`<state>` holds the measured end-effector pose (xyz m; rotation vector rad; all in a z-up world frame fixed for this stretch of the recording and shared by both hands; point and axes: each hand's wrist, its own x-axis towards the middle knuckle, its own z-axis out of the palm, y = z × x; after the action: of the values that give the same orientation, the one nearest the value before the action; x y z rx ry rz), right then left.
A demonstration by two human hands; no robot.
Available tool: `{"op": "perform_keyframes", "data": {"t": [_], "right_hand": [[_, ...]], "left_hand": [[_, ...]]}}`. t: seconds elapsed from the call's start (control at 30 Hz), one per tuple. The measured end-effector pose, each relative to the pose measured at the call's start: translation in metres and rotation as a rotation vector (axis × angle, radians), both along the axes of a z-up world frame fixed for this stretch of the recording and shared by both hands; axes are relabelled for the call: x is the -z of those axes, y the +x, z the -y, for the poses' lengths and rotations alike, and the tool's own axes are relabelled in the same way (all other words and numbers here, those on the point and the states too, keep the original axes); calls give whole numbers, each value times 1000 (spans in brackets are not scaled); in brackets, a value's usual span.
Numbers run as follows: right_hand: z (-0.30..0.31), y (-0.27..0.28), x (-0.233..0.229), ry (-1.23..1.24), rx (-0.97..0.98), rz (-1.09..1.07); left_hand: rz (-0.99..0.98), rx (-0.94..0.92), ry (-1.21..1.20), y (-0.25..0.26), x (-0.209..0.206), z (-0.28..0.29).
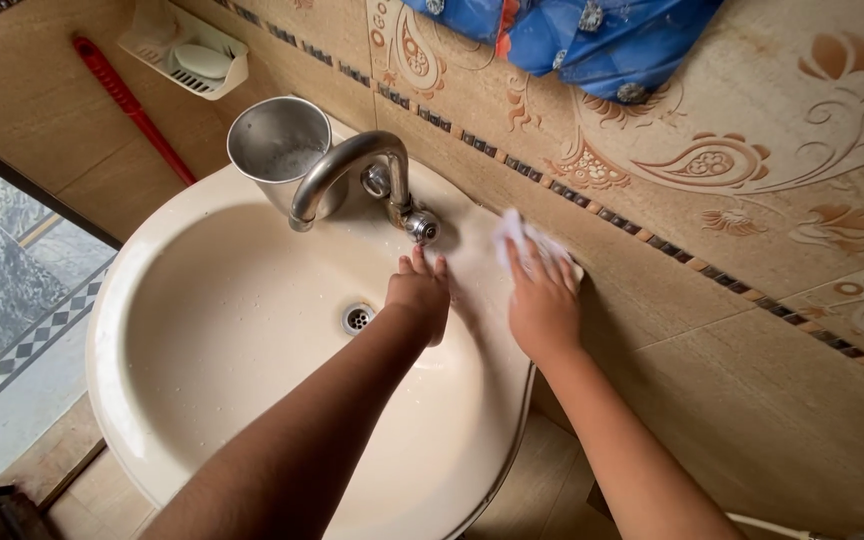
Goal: The person scrubs a bathroom sink basin and surrounding counter using a white cloth and soapy water from a metal cup. They wipe the basin interior, rim, and faucet area repeatedly, then rinse the cloth and continue scrubbing the sink surfaces.
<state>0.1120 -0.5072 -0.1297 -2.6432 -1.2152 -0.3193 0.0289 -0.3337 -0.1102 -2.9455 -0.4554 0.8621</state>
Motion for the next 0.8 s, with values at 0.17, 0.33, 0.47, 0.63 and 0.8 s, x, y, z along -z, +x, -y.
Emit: {"op": "perform_keyframes", "data": {"t": [0.17, 0.33, 0.47, 0.63, 0.8], "right_hand": [[21, -6, 5, -6, 106, -130], [-8, 10, 9, -12, -59, -16], [-59, 24, 3, 3, -157, -70], [-46, 19, 5, 20, -158, -109], [32, -16, 8, 229, 51, -191]], "left_hand": [[68, 11, -25, -8, 4, -1], [31, 21, -34, -6, -2, 0], [-4, 43, -5, 3, -6, 1], [-35, 102, 59, 2, 0, -4], [-109, 154, 119, 3, -3, 0]]}}
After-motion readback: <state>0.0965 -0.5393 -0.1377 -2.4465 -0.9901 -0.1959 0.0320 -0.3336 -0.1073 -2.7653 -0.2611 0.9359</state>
